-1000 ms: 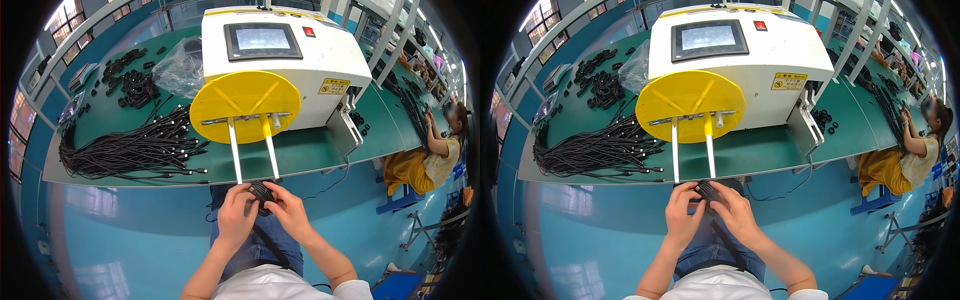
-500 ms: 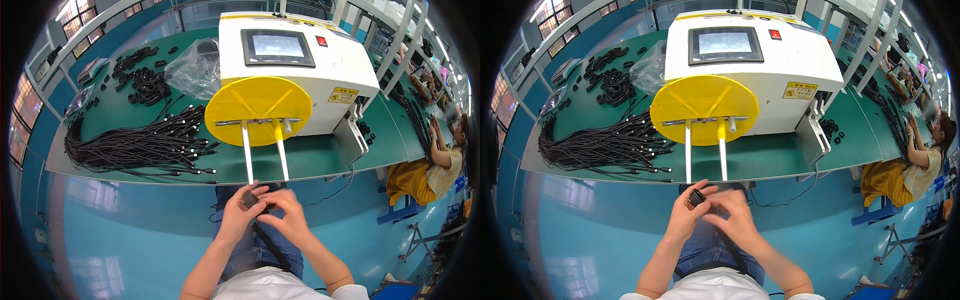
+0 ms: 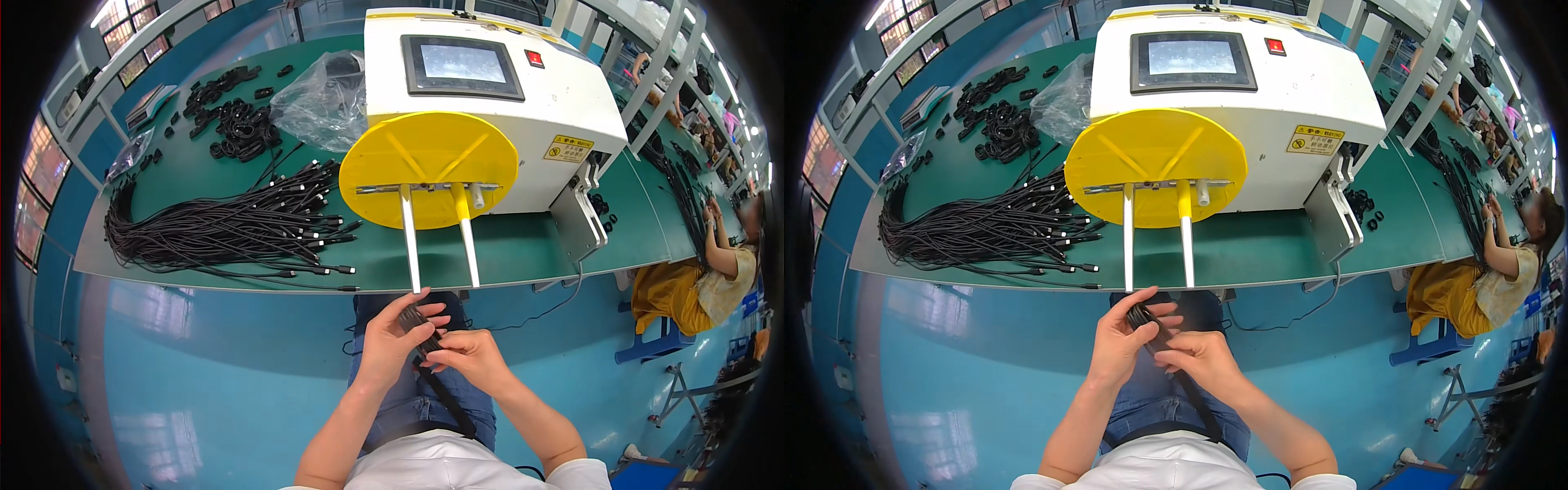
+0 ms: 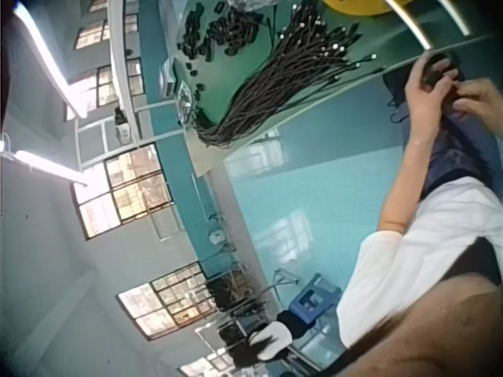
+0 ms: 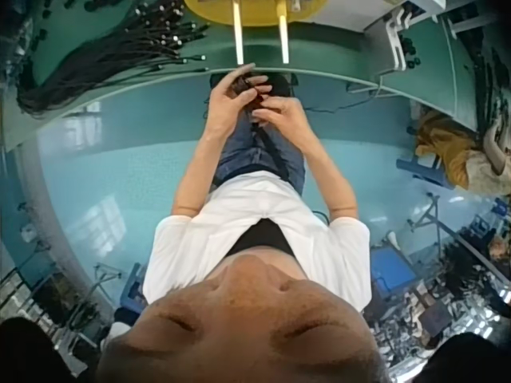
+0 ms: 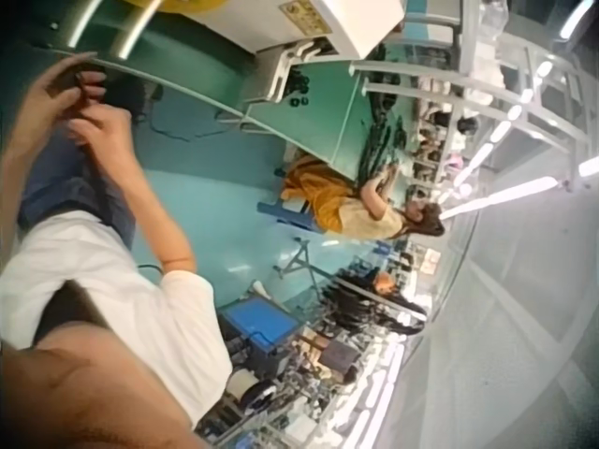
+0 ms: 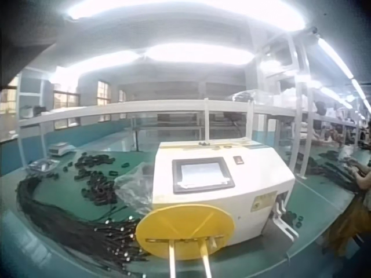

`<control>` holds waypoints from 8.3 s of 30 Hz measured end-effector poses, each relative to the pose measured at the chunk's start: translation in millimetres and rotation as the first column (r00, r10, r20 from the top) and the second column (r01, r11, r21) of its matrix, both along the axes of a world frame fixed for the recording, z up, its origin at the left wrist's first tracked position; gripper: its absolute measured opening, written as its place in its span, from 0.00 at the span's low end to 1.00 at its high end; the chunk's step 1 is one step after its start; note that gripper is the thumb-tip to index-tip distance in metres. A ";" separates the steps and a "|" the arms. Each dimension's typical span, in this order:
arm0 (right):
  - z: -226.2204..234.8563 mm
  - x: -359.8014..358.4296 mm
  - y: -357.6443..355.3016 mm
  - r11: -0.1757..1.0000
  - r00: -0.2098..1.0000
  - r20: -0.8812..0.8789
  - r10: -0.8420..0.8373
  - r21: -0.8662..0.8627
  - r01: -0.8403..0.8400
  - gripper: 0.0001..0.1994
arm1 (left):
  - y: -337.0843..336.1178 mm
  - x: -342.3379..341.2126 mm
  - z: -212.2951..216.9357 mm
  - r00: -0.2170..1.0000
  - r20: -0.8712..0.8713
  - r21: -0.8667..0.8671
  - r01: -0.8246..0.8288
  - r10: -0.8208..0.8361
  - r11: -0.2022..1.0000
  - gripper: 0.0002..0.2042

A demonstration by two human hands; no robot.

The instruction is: Winding black electrical cables onto a specialized machine.

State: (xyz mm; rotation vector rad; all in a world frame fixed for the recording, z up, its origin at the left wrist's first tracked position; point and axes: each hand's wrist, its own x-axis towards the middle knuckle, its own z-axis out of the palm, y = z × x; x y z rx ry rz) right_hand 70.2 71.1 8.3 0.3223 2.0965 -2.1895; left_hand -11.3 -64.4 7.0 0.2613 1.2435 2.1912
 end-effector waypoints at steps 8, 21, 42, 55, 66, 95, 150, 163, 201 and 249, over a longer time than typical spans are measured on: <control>-8.4 -2.4 -6.0 0.995 0.999 -0.037 0.002 0.096 0.001 0.06 | -0.9 -6.8 -1.7 0.999 -0.009 -0.037 -0.047 0.047 0.998 0.21; -6.3 -4.7 -15.7 0.996 0.997 -0.076 -0.031 -0.088 0.025 0.09 | 0.9 -0.1 15.6 0.966 -0.245 -0.145 -0.127 0.088 0.981 0.32; 6.1 -3.4 -17.9 0.999 0.988 -0.153 -0.002 0.038 0.008 0.11 | -7.6 0.0 7.8 0.973 -0.221 -0.018 -0.072 0.066 0.997 0.31; 7.0 -8.6 -1.9 0.745 0.974 0.044 0.222 -0.652 -0.141 0.11 | -19.6 -11.8 16.5 0.984 -0.118 -0.129 -0.152 0.137 0.980 0.12; 12.4 -10.1 -2.8 0.809 0.969 0.096 0.229 -0.572 -0.135 0.12 | -23.2 -13.9 16.4 0.990 -0.095 -0.134 -0.120 0.107 0.984 0.11; 18.6 -25.6 -26.3 0.577 0.944 -0.326 0.048 0.780 0.240 0.11 | -0.1 11.2 6.6 0.658 -0.733 -0.356 -0.586 0.171 0.728 0.12; 19.8 -37.0 -31.2 0.832 0.762 -0.608 0.224 0.527 0.176 0.17 | -30.2 -8.0 -11.9 0.979 0.194 0.482 -0.035 -0.067 0.875 0.27; -1.9 -50.3 -12.3 0.963 0.906 -0.397 -0.145 0.153 0.221 0.15 | -57.0 -46.6 -12.8 0.955 0.295 0.518 -0.163 0.004 0.840 0.29; -55.7 -94.5 6.8 0.932 0.922 -0.363 -0.138 0.268 0.245 0.11 | -136.0 -117.1 -26.5 0.294 -0.927 -0.367 -0.843 -0.233 0.394 0.11; -24.8 -124.9 -54.5 0.702 0.782 -0.576 0.238 0.658 0.271 0.11 | -215.5 -248.2 9.1 0.169 -0.884 -0.274 -0.943 -0.435 0.190 0.07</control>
